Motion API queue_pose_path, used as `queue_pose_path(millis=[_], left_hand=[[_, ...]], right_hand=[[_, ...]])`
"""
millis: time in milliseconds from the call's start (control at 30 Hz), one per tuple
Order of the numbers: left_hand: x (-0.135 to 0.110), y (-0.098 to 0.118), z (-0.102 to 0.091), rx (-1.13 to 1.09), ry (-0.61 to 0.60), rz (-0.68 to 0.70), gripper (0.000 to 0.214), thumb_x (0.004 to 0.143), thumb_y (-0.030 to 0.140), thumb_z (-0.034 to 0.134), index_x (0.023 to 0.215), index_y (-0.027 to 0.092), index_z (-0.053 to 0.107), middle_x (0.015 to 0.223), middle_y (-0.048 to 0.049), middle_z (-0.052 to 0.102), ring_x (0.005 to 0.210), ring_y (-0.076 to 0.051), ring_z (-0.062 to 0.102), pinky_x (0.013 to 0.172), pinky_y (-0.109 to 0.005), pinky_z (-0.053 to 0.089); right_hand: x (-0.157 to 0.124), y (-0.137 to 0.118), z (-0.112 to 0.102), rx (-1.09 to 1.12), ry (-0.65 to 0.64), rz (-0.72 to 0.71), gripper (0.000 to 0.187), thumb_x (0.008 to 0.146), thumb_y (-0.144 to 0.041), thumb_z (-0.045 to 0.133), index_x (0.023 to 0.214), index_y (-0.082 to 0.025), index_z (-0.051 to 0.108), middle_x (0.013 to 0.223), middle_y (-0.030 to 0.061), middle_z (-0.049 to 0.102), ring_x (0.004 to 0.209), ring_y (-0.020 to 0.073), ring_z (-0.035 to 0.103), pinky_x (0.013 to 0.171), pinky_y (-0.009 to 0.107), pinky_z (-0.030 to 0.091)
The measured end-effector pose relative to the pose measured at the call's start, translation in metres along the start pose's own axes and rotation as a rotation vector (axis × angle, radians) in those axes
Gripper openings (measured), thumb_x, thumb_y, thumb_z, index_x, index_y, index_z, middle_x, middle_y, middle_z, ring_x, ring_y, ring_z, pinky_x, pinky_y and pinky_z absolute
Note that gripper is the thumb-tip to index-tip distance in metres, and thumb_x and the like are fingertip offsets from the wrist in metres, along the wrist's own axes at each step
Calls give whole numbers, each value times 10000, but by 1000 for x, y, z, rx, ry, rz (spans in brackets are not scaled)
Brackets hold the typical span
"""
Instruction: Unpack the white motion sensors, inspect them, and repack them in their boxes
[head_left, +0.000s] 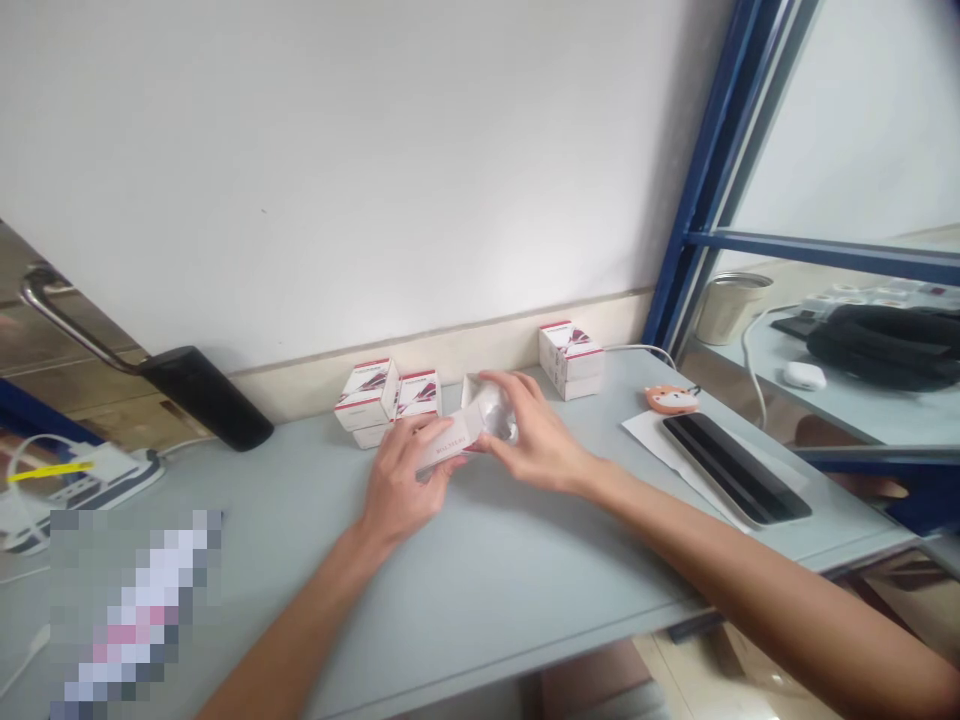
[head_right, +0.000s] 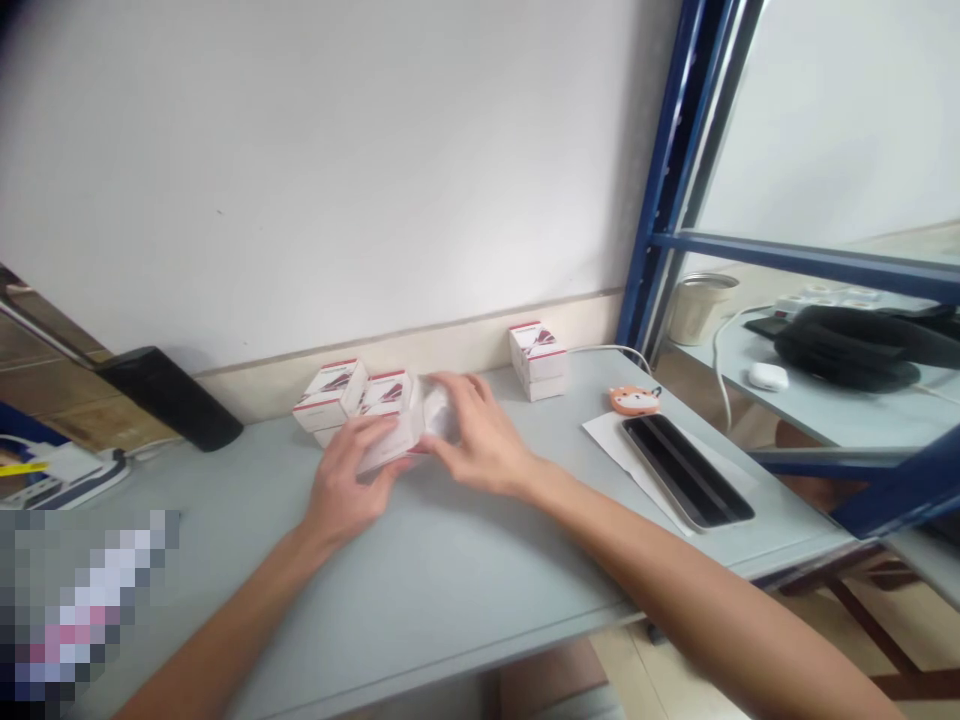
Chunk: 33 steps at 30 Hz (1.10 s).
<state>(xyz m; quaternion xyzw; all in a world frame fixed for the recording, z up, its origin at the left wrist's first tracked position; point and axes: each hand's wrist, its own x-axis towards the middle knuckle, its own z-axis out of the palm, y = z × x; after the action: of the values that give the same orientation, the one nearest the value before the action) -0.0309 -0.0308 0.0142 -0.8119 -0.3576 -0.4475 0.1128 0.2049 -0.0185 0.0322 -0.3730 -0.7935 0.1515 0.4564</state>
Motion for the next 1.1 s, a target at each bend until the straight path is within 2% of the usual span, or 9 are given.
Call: queue_pose_path(millis=[200,300,400,467,567,633,733,967,1100], left_hand=[[-1,9,6,-137,82,-222,491,959,291,704,1423,271,545,1315,-98,662,1246,-270,642,1079,-436,529],[-5,11,10,-228,69,-331,548,987,359,670,1500,285,493,1409,-116,620,1321,-278,605,1119,-452,510],[-10,11,14,-338,49,-423,613,996,412,655,1559,304,441,1454,-126,590,1342,-278,593,1127,-451,506],[-10,11,16,-411,44,-477,635,1001,434,643,1580,307,415,1485,-132,571,1353,-277,589,1135,-448,500],[-5,16,16,-506,68,-511,612,1028,448,590,1588,295,396,1515,-132,562,1408,-281,554,1150,-438,487],[0,22,14,-549,88,-497,587,1046,442,555,1587,288,388,1532,-125,556,1450,-280,518,1159,-424,481],[5,30,11,-585,87,-475,559,1062,422,524,1588,308,370,1577,-107,515,1485,-270,480,1170,-407,470],[-5,22,14,-613,-32,-396,386,1040,389,569,1400,307,457,1343,-90,576,1199,-222,639,1008,-375,563],[-6,17,15,-571,-59,-338,359,1021,358,607,1346,300,468,1274,-74,550,1151,-203,621,1015,-369,557]], right_hand=[[-6,-12,0,102,36,-127,803,961,-389,677,1610,-249,224,1669,183,343,1517,345,397,1213,573,409],[-8,-20,5,66,39,-160,690,950,-352,679,1535,-226,336,1535,202,509,1372,340,557,1140,574,481],[-7,-22,5,14,-24,-215,639,955,-322,662,1515,-224,370,1340,140,688,1260,303,657,1254,627,320],[-7,-22,5,-28,-55,-276,630,947,-313,669,1508,-236,393,1355,115,698,1348,300,612,1310,630,187],[-8,-21,7,-74,-19,-332,619,957,-304,654,1518,-259,398,1515,110,593,1527,310,421,1311,616,202],[-9,-21,9,-68,116,-300,584,979,-281,621,1516,-263,395,1568,122,527,1563,312,351,1292,605,263],[-10,-21,13,40,276,-128,477,996,-294,618,1443,-260,453,1513,148,538,1460,309,474,1191,551,431],[-4,-9,12,402,5,77,203,1048,-392,565,1203,-266,600,1230,54,697,1139,227,666,1041,440,542],[-2,-10,9,510,48,156,223,997,-415,656,1146,-256,611,1189,49,695,1082,223,681,1021,429,544]])
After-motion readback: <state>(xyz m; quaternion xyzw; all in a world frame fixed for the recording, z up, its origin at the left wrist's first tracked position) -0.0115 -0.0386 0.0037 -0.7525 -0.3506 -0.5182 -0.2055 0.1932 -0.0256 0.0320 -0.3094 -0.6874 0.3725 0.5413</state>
